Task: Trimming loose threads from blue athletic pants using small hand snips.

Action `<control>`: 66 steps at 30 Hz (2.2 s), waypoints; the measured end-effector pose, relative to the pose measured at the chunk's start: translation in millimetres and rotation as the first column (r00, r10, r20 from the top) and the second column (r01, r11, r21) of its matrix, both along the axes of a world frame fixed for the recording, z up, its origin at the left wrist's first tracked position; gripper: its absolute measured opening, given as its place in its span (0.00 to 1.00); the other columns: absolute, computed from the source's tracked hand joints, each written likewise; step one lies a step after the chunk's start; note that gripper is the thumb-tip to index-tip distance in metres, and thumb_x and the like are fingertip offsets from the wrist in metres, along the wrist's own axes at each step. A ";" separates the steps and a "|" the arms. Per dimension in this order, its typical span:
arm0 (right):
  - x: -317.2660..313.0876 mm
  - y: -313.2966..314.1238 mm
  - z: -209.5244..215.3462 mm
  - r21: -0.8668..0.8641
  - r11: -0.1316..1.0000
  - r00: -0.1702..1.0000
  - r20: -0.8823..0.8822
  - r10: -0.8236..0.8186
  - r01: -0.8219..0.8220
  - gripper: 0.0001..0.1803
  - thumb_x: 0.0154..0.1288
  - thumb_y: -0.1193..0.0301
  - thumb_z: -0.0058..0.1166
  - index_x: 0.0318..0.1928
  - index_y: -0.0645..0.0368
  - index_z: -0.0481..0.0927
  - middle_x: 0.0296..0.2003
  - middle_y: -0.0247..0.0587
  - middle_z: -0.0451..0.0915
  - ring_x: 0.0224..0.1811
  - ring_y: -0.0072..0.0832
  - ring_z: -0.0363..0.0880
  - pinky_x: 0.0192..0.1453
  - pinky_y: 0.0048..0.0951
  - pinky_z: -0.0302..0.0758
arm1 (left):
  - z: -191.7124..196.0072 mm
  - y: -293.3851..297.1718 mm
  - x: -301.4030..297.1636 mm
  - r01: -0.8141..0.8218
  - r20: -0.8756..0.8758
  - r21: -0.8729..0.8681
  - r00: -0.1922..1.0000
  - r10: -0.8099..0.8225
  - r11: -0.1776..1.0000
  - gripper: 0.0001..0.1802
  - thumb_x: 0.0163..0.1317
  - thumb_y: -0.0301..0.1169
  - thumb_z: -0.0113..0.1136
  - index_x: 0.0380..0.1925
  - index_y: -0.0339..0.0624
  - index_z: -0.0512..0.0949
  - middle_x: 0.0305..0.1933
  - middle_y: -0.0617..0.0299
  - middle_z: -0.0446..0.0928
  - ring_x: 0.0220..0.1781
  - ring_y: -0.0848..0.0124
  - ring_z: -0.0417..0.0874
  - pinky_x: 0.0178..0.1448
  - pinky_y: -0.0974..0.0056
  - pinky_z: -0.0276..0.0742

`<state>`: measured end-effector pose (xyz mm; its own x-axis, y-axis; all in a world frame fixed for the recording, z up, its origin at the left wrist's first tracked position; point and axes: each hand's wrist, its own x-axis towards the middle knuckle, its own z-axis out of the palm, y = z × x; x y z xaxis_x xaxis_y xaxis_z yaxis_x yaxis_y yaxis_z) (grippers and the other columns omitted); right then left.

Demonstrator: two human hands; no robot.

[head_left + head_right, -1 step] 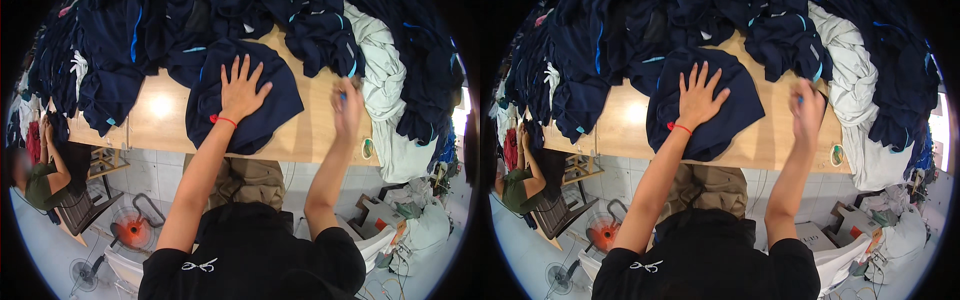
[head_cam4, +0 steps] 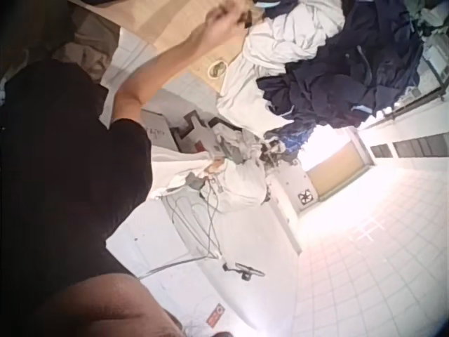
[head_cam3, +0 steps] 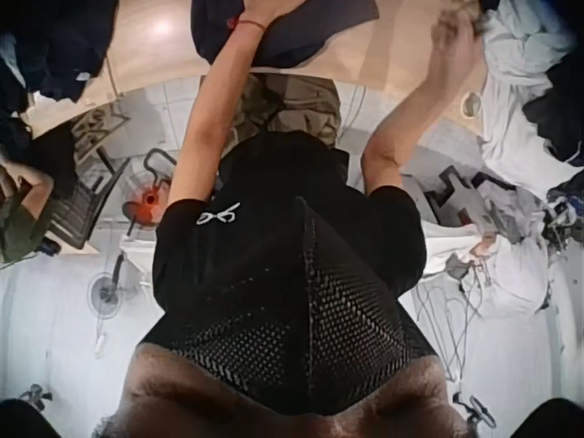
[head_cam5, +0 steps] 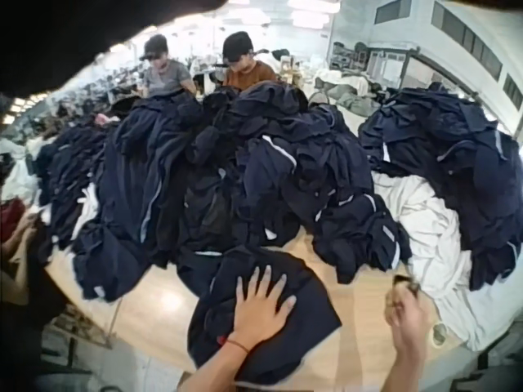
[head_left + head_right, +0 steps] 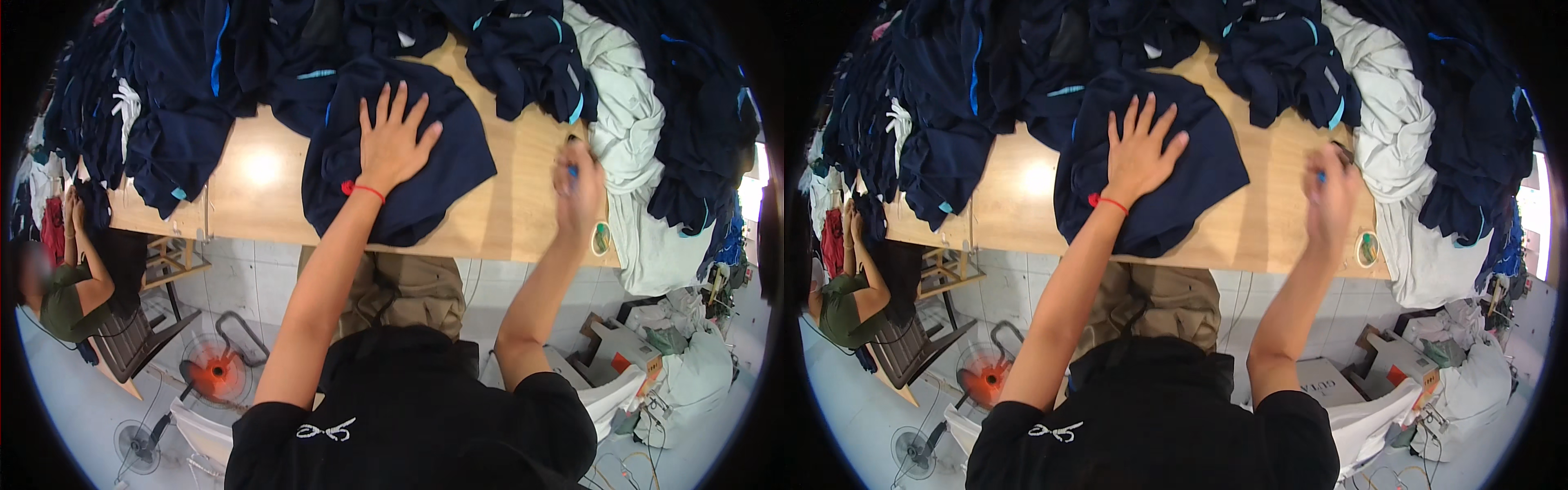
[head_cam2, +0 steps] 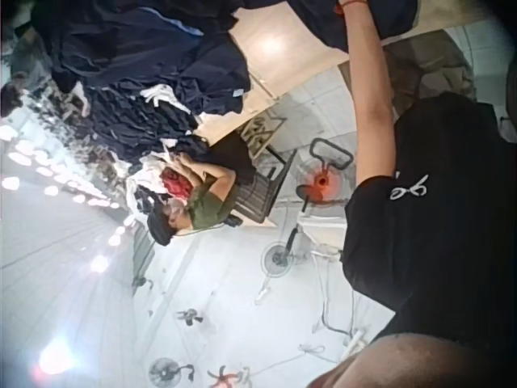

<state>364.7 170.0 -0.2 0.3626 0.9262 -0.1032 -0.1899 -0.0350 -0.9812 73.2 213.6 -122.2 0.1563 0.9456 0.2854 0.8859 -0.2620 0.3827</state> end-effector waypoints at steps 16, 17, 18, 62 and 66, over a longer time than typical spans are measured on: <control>28.0 -142.6 -56.7 -0.302 0.917 0.697 0.716 0.037 0.262 0.21 0.76 0.75 0.63 0.66 0.63 0.84 0.51 0.44 0.91 0.49 0.28 0.88 0.54 0.31 0.83 | 35.6 -210.7 -101.6 -0.287 0.830 -0.377 0.317 0.458 0.881 0.14 0.73 0.15 0.56 0.55 0.31 0.82 0.52 0.59 0.85 0.53 0.71 0.85 0.64 0.66 0.80; 0.3 -124.4 -53.3 -0.343 0.914 0.792 0.609 0.041 0.217 0.21 0.75 0.76 0.63 0.67 0.62 0.84 0.52 0.44 0.91 0.51 0.27 0.88 0.57 0.31 0.82 | 37.2 -221.4 -95.2 -0.324 0.793 -0.368 0.380 0.476 0.872 0.16 0.68 0.15 0.60 0.55 0.33 0.82 0.50 0.62 0.84 0.47 0.74 0.82 0.58 0.68 0.79; -6.1 -109.6 -70.1 -0.227 0.968 0.781 0.622 0.057 0.110 0.22 0.74 0.77 0.64 0.66 0.62 0.85 0.54 0.44 0.90 0.51 0.27 0.87 0.57 0.30 0.81 | 35.5 -228.5 -87.7 -0.320 0.799 -0.355 0.383 0.463 0.878 0.17 0.66 0.15 0.62 0.55 0.34 0.83 0.49 0.61 0.84 0.47 0.74 0.82 0.58 0.67 0.79; -35.4 -129.4 -12.7 -0.284 0.934 0.826 -0.564 0.022 -0.219 0.11 0.85 0.66 0.49 0.52 0.58 0.81 0.32 0.29 0.84 0.24 0.16 0.76 0.18 0.19 0.58 | 102.7 -217.7 -119.1 0.394 0.794 -0.217 -0.460 0.396 0.893 0.12 0.72 0.37 0.47 0.34 0.41 0.72 0.33 0.62 0.74 0.40 0.70 0.76 0.52 0.63 0.72; -28.0 -125.4 -18.0 -0.198 0.933 0.801 -0.583 0.135 -0.301 0.12 0.86 0.65 0.48 0.49 0.54 0.84 0.33 0.25 0.86 0.25 0.14 0.78 0.18 0.19 0.56 | 104.4 -219.1 -115.3 0.457 0.821 -0.177 -0.420 0.387 0.872 0.14 0.68 0.33 0.48 0.39 0.33 0.79 0.39 0.57 0.83 0.42 0.71 0.81 0.53 0.67 0.74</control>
<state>336.7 44.6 -18.2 -0.0421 0.8784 -0.4761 -0.6491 -0.3864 -0.6553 -42.1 -5.6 -17.8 0.1424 0.9706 -0.1942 -0.7921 0.2293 0.5656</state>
